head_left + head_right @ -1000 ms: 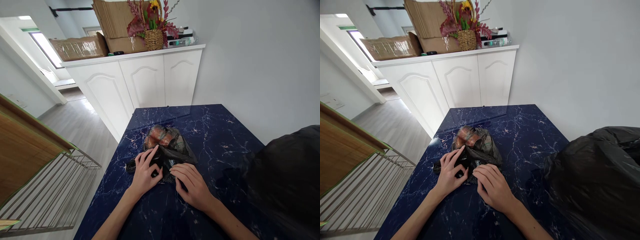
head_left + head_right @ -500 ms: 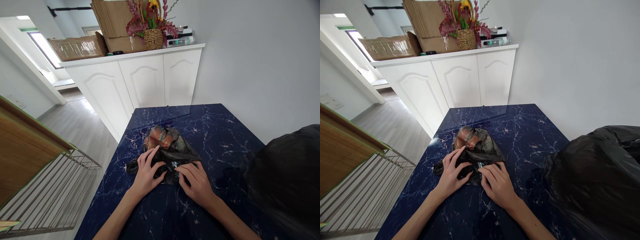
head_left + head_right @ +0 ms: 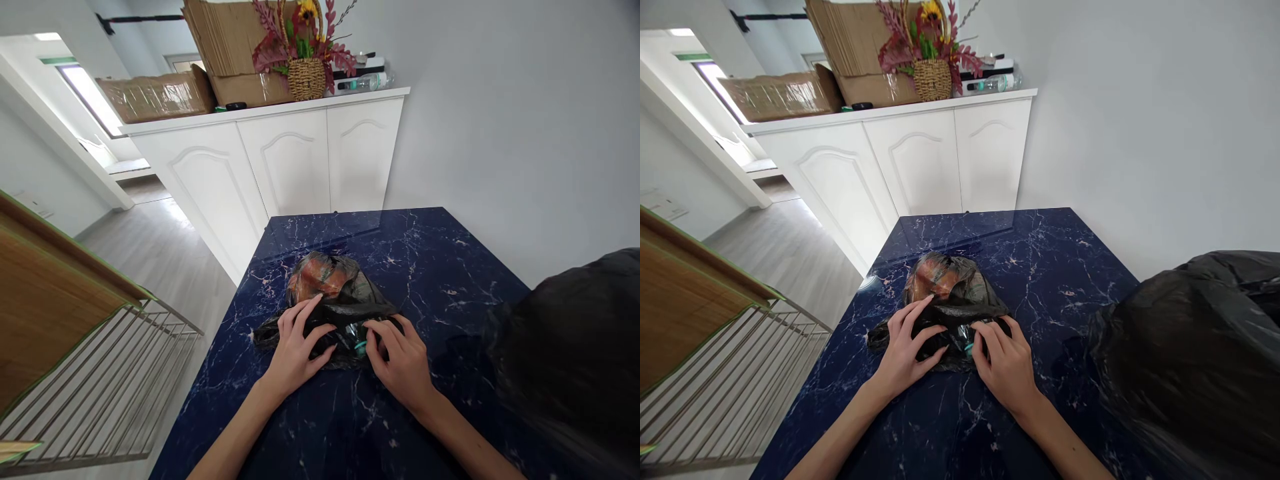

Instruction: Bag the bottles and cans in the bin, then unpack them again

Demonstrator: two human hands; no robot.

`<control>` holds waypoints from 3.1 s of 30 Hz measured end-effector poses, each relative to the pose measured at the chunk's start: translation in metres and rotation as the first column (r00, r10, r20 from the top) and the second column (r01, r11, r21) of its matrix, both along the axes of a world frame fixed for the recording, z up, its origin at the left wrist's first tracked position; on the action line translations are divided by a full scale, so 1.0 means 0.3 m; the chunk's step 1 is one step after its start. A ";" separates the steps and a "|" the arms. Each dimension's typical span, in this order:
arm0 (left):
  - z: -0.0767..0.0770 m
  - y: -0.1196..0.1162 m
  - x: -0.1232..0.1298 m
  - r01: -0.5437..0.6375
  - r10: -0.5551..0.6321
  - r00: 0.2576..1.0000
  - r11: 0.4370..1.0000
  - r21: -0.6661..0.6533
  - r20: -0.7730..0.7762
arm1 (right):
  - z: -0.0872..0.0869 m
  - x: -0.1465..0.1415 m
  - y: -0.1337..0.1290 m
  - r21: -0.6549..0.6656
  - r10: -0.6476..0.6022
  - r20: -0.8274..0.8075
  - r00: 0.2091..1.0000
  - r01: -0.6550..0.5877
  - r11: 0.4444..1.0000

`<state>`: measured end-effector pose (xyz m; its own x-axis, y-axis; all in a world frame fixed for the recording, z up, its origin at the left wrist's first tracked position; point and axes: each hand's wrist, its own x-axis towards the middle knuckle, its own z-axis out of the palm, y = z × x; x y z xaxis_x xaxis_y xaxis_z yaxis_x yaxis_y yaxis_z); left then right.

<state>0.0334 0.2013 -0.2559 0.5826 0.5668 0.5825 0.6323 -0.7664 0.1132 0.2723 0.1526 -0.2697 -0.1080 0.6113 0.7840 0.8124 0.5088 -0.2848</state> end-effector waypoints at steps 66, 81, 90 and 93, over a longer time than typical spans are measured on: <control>0.362 0.167 -0.407 -0.390 0.545 0.686 0.834 -0.390 0.481 | -0.092 0.081 0.035 -0.076 -0.249 0.128 0.960 0.260 0.963; 0.311 0.208 -0.469 -0.390 0.545 0.691 0.834 -0.390 0.475 | -0.172 0.091 0.053 -0.171 -0.310 0.182 0.933 0.341 0.924; 0.280 0.224 -0.503 -0.385 0.543 0.728 0.829 -0.406 0.418 | -0.181 0.090 0.056 -0.164 -0.304 0.163 0.939 0.329 0.930; 0.282 0.212 -0.487 -0.421 0.529 0.712 0.848 -0.321 0.462 | -0.176 0.088 0.054 -0.153 -0.296 0.155 0.943 0.319 0.935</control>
<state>-0.1127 0.2648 -0.1714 -0.1506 0.8086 0.5687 0.7099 -0.3119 0.6315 0.2986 0.1689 -0.3225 0.0149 0.7557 0.6548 0.9563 0.1805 -0.2302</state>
